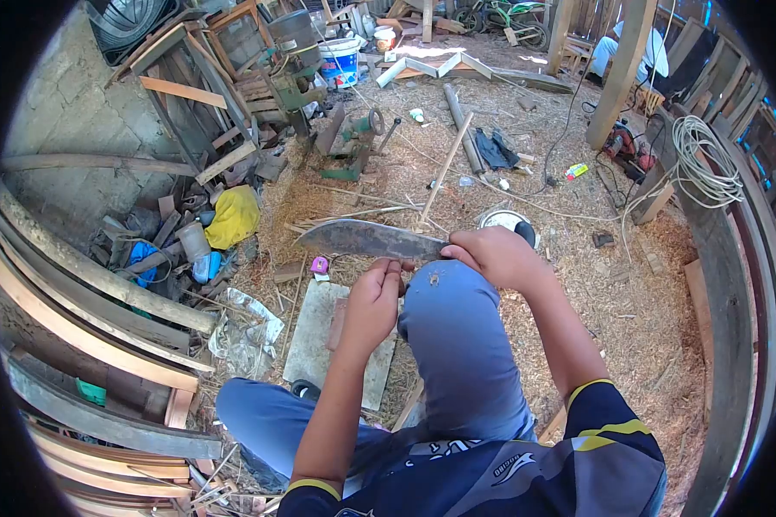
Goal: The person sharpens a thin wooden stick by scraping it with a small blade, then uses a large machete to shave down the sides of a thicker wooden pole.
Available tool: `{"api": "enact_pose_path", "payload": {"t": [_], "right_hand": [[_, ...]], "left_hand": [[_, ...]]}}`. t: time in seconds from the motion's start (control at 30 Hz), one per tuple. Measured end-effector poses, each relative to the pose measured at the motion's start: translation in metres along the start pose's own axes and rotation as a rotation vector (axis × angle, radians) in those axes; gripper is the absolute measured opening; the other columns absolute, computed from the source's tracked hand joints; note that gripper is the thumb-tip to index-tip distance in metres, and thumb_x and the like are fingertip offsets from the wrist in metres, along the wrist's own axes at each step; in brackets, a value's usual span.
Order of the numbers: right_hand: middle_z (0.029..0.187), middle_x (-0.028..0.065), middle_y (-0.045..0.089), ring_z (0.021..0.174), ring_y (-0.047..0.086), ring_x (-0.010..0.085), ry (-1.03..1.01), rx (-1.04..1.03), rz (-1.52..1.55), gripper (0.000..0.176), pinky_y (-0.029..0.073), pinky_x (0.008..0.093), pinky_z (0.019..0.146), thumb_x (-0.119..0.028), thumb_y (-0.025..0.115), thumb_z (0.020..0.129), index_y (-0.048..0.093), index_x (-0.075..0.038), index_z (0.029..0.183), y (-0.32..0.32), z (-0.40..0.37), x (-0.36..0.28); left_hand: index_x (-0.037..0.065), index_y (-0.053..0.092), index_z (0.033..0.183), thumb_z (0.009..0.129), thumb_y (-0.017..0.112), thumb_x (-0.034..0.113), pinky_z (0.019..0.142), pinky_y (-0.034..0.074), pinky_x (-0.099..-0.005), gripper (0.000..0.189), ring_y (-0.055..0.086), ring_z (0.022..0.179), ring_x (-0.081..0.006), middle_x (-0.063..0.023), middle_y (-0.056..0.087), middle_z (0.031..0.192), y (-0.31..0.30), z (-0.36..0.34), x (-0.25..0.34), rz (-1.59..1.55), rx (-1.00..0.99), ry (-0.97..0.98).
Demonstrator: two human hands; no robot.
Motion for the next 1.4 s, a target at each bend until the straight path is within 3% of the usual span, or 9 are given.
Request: {"api": "enact_pose_path", "payload": {"t": [0.23,0.33,0.53,0.73,0.83,1.03,1.23,1.4], "right_hand": [[0.081,0.0209,0.07,0.083,0.069,0.0444,-0.026,-0.008,-0.011,0.044,0.054,0.0546,0.074,-0.047,0.049,0.106,0.069,-0.009,0.095,0.004,0.003,-0.003],[0.082,0.0207,0.071,0.082,0.069,0.0447,-0.012,-0.031,-0.02,0.045,0.054,0.0545,0.075,-0.047,0.05,0.106,0.07,-0.009,0.094,0.002,0.005,-0.002],[0.085,0.0201,0.071,0.084,0.069,0.0443,-0.037,-0.043,-0.003,0.046,0.054,0.0541,0.074,-0.049,0.051,0.105,0.07,-0.009,0.093,0.005,0.009,-0.005],[0.084,0.0197,0.071,0.085,0.069,0.0447,-0.011,-0.047,-0.059,0.047,0.054,0.0546,0.074,-0.049,0.05,0.105,0.068,-0.008,0.092,-0.005,0.007,-0.014],[0.083,0.02,0.07,0.084,0.069,0.045,-0.006,-0.048,-0.052,0.047,0.054,0.055,0.073,-0.049,0.051,0.105,0.067,-0.008,0.092,-0.005,0.006,-0.012],[0.082,0.0204,0.069,0.083,0.068,0.0452,-0.053,-0.043,-0.022,0.046,0.053,0.0553,0.072,-0.049,0.051,0.105,0.067,-0.007,0.092,0.002,0.011,-0.006],[0.082,0.0208,0.069,0.082,0.068,0.0453,-0.034,-0.032,-0.028,0.046,0.053,0.0551,0.072,-0.048,0.052,0.105,0.067,-0.007,0.091,0.0,0.006,-0.007],[0.08,0.0211,0.069,0.081,0.068,0.045,-0.02,-0.019,-0.022,0.047,0.053,0.055,0.072,-0.049,0.052,0.105,0.068,-0.007,0.092,0.003,0.004,0.002]], "left_hand": [[-0.001,0.064,0.099,0.109,0.048,0.021,0.07,0.05,-0.0409,0.029,0.065,0.073,-0.033,-0.0188,0.066,0.08,-0.008,-0.016,0.009,0.218,0.078,0.135],[-0.001,0.064,0.097,0.109,0.05,0.022,0.069,0.05,-0.0421,0.03,0.065,0.074,-0.0353,-0.0204,0.065,0.081,-0.007,-0.022,0.009,0.203,0.092,0.122],[-0.002,0.064,0.096,0.109,0.05,0.021,0.07,0.05,-0.044,0.03,0.066,0.076,-0.0387,-0.0214,0.067,0.084,-0.004,-0.009,0.006,0.206,0.047,0.08],[-0.002,0.064,0.099,0.108,0.052,0.018,0.068,0.05,-0.0418,0.025,0.067,0.075,-0.0379,-0.0213,0.067,0.084,-0.011,-0.029,0.011,0.244,0.083,0.167],[-0.002,0.064,0.102,0.108,0.053,0.017,0.068,0.05,-0.0409,0.023,0.067,0.075,-0.0375,-0.0213,0.068,0.085,-0.011,-0.033,0.013,0.251,0.034,0.082],[-0.002,0.065,0.103,0.108,0.053,0.017,0.069,0.05,-0.0419,0.024,0.067,0.076,-0.0377,-0.0226,0.068,0.085,-0.008,-0.023,0.007,0.249,0.063,0.184],[-0.002,0.066,0.105,0.107,0.052,0.017,0.071,0.051,-0.0425,0.024,0.067,0.081,-0.0407,-0.0238,0.068,0.089,-0.013,-0.037,0.002,0.312,-0.024,0.035],[-0.002,0.065,0.099,0.108,0.052,0.016,0.07,0.05,-0.0433,0.024,0.067,0.079,-0.0412,-0.0237,0.066,0.085,-0.006,-0.037,0.006,0.264,0.031,0.149]]}}
Point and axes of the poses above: each hand's wrist, its own z-axis towards the middle knuckle, its own y-axis out of the palm, x = y × z, the point moved 6 cm from there along z, towards the middle knuckle
